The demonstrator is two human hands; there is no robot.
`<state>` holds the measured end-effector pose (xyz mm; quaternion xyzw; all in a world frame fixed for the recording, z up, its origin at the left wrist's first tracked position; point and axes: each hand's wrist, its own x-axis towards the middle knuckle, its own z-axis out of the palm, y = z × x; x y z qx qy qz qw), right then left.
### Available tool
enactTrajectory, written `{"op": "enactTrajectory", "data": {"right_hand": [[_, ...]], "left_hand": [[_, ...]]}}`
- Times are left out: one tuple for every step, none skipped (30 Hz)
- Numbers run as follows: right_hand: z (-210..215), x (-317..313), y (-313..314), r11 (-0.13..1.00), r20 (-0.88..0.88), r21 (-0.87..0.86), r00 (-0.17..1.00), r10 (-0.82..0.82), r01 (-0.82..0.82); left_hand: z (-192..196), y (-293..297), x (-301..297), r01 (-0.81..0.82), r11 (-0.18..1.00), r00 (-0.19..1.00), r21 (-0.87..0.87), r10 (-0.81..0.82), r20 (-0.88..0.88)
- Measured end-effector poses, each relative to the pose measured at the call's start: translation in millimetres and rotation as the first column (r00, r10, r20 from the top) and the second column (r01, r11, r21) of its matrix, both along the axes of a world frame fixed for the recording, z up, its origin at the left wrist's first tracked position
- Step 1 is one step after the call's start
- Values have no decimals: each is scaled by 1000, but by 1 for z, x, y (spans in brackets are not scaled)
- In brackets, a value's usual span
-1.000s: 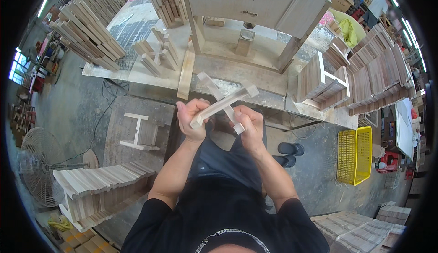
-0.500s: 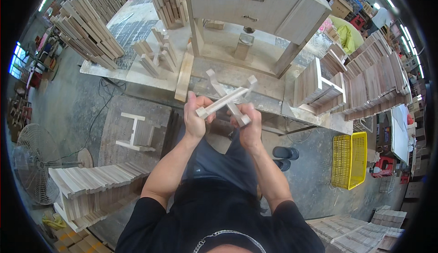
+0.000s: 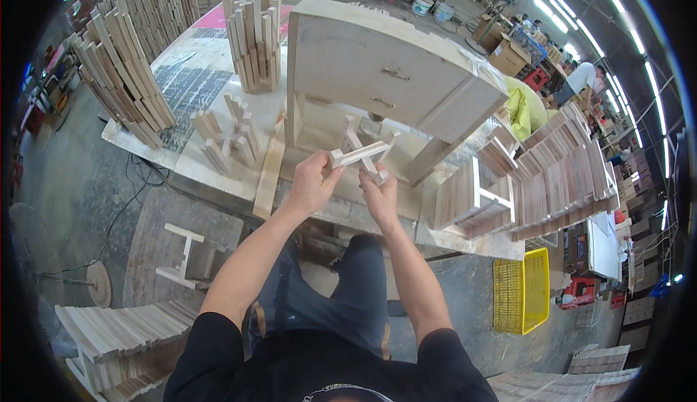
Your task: Assemble and organize small interlocking wooden components to form larger structures.
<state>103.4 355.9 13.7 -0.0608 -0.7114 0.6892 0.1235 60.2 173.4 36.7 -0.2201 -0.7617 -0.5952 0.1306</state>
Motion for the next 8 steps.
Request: {"op": "enactTrajectory", "data": {"right_hand": [[-3,-10,4,999,0,38,1000,-26,26],[-3,-18,7,999,-4,47,1000,-25,26],[-3,-26,10,999,-3,26,1000,-28,28],[-2,-34,14,999,-1,6,999,-32,32],[-1,-41,18,999,-1,14,999,-33,33],[0,-49,22,998,-12,49,999,-35,36],[2,-57,28,996,-21,85,999,-38,39],[6,-64,35,971,52,235,997,-52,38]], "left_hand": [[-1,2,-11,8,998,1000,-62,-7,14],[-1,4,-22,19,992,999,-124,-16,31],[0,6,-32,20,993,999,-115,-17,28],[0,9,-42,33,989,999,-145,-27,46],[3,12,-50,47,983,997,-176,-36,68],[5,15,-58,49,985,997,-168,-38,68],[9,18,-67,61,980,997,-191,-50,61],[11,20,-77,70,974,997,-216,-59,58]]}}
